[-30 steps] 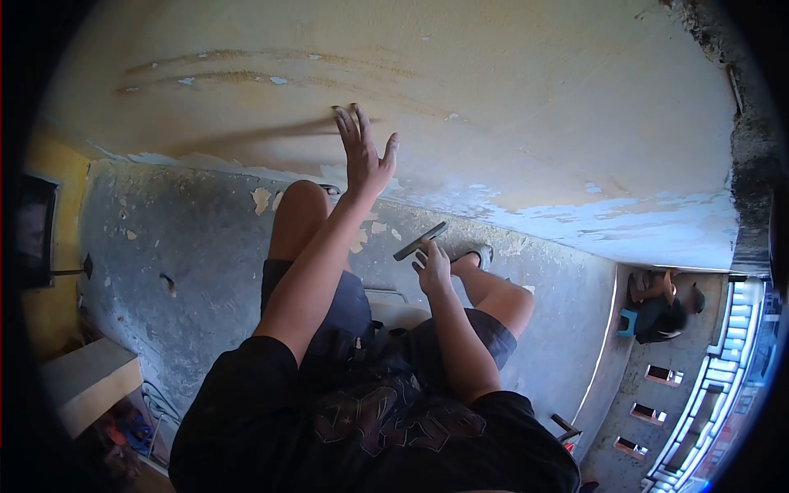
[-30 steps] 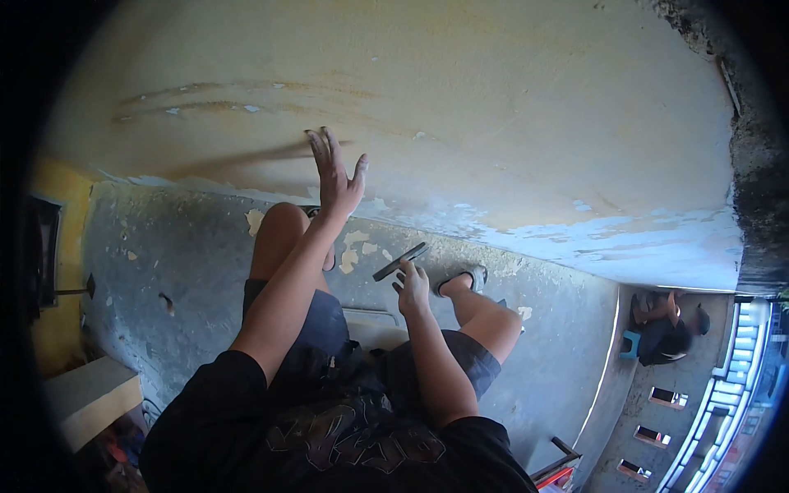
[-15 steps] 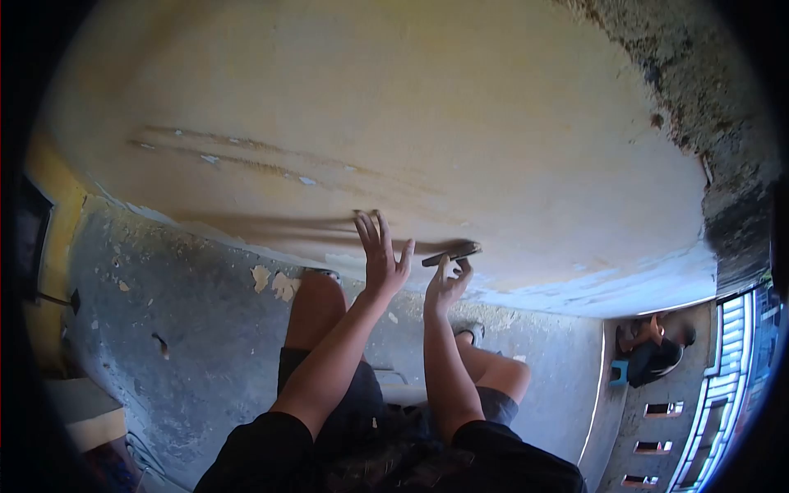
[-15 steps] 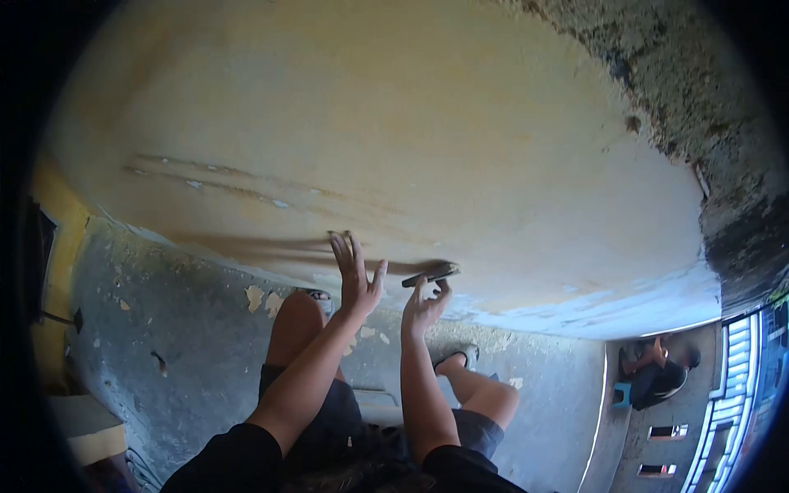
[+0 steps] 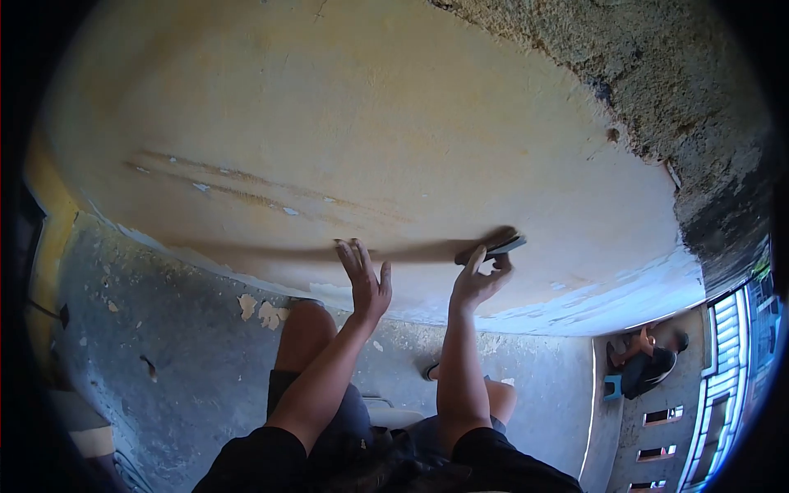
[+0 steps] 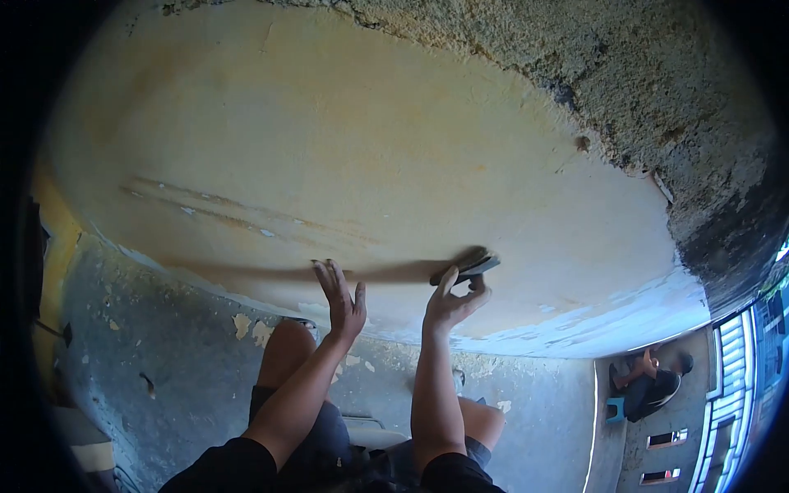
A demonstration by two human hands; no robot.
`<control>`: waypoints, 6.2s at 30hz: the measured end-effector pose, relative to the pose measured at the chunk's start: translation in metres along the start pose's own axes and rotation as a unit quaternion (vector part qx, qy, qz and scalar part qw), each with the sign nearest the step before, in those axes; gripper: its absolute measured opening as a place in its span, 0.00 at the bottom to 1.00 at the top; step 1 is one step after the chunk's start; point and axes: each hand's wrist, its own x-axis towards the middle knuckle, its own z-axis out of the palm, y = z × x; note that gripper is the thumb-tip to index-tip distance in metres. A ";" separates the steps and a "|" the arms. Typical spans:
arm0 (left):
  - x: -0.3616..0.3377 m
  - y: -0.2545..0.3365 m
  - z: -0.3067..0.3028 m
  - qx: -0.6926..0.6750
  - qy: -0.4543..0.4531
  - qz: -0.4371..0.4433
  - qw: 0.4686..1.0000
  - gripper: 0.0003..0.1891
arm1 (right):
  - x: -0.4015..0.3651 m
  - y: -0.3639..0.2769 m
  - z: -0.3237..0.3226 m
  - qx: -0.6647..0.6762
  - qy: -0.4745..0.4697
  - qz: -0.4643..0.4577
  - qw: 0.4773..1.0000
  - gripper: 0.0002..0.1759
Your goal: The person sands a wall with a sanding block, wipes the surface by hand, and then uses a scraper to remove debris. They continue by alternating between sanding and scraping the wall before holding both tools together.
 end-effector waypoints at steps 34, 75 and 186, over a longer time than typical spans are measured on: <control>-0.016 0.060 -0.018 0.240 -0.051 0.190 0.951 0.41 | -0.079 0.132 -0.210 0.064 -0.338 0.433 0.833 0.22; 0.037 0.193 0.034 0.204 -0.030 0.331 0.921 0.42 | -0.106 0.163 -0.166 0.077 -0.578 0.304 0.754 0.29; 0.011 -0.031 0.004 0.041 0.090 0.051 0.994 0.35 | 0.014 -0.072 0.010 0.037 -0.060 -0.046 0.996 0.26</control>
